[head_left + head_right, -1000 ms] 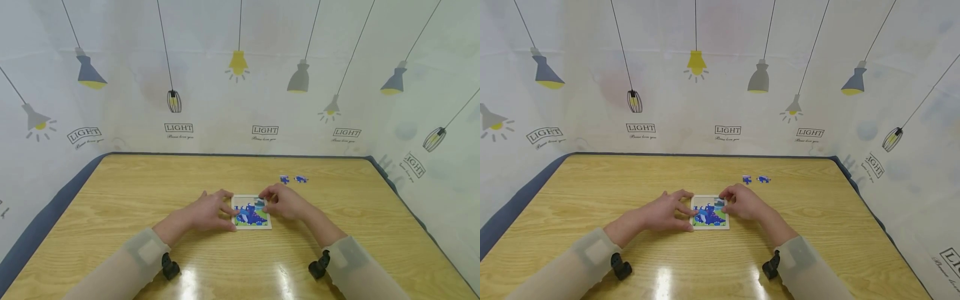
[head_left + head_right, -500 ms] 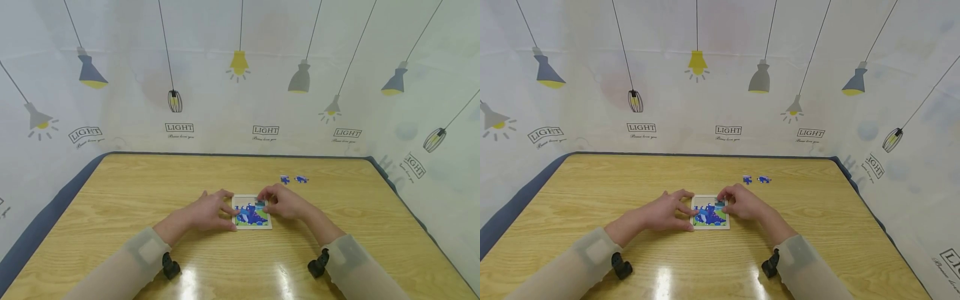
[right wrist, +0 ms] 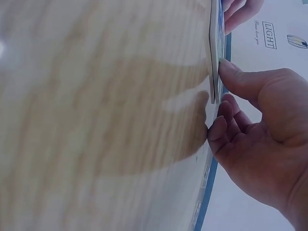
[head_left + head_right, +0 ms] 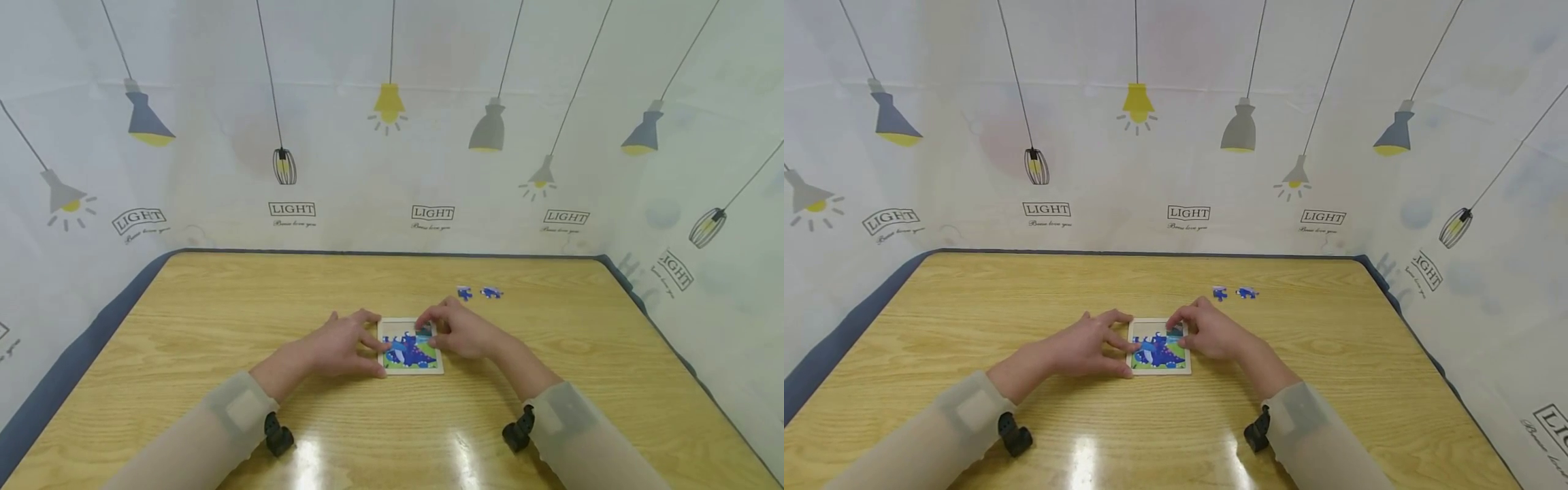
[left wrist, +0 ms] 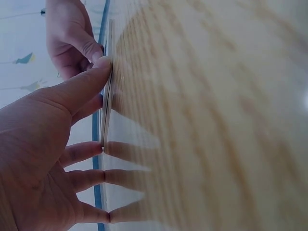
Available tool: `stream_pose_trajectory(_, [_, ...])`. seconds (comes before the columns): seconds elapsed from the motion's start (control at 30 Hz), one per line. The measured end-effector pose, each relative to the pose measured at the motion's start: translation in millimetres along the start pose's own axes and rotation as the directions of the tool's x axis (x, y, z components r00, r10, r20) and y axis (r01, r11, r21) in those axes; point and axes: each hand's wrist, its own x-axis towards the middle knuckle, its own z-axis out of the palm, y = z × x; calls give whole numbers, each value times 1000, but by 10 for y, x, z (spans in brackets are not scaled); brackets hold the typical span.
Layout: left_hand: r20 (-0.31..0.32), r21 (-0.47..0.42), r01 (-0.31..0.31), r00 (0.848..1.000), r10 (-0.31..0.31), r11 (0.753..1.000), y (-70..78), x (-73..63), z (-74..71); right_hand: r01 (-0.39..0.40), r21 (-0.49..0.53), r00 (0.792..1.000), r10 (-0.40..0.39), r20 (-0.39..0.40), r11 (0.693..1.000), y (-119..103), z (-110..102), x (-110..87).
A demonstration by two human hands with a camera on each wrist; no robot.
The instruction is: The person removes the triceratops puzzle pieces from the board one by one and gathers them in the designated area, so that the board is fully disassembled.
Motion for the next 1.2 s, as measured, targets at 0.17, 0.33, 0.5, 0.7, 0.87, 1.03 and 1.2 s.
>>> stream_pose_trajectory(0.17, [-1, -4, -1, 1000, 1, 1000, -8, 12, 8, 21, 3, 1000, -21, 9, 1000, 0, -1, 17])
stream_pose_trajectory(0.33, [-3, -4, -8, 1000, 8, 1000, -21, 7, 18, 40, -9, 999, -40, -8, 999, 0, 8, 25])
stream_pose_trajectory(0.5, [-8, 0, -12, 1000, 12, 1000, -14, 9, 15, 83, -44, 995, -85, -55, 996, -13, 13, 19])
stream_pose_trajectory(0.7, [-9, 10, -10, 1000, 10, 1000, -14, 5, 14, 110, -65, 987, -117, -108, 992, -53, 12, 21])
stream_pose_trajectory(0.87, [-7, 5, -8, 1000, 8, 1000, -22, 5, 11, 98, -10, 987, -98, -130, 995, -91, -3, 9])
stream_pose_trajectory(1.03, [-8, 3, -6, 1000, 6, 1000, -34, 10, 30, 71, -8, 983, -72, -167, 997, -35, -61, -42])
stream_pose_trajectory(1.2, [-12, 4, -7, 1000, 7, 1000, -19, 7, 29, 55, -2, 973, -54, -226, 998, 154, -253, -162])
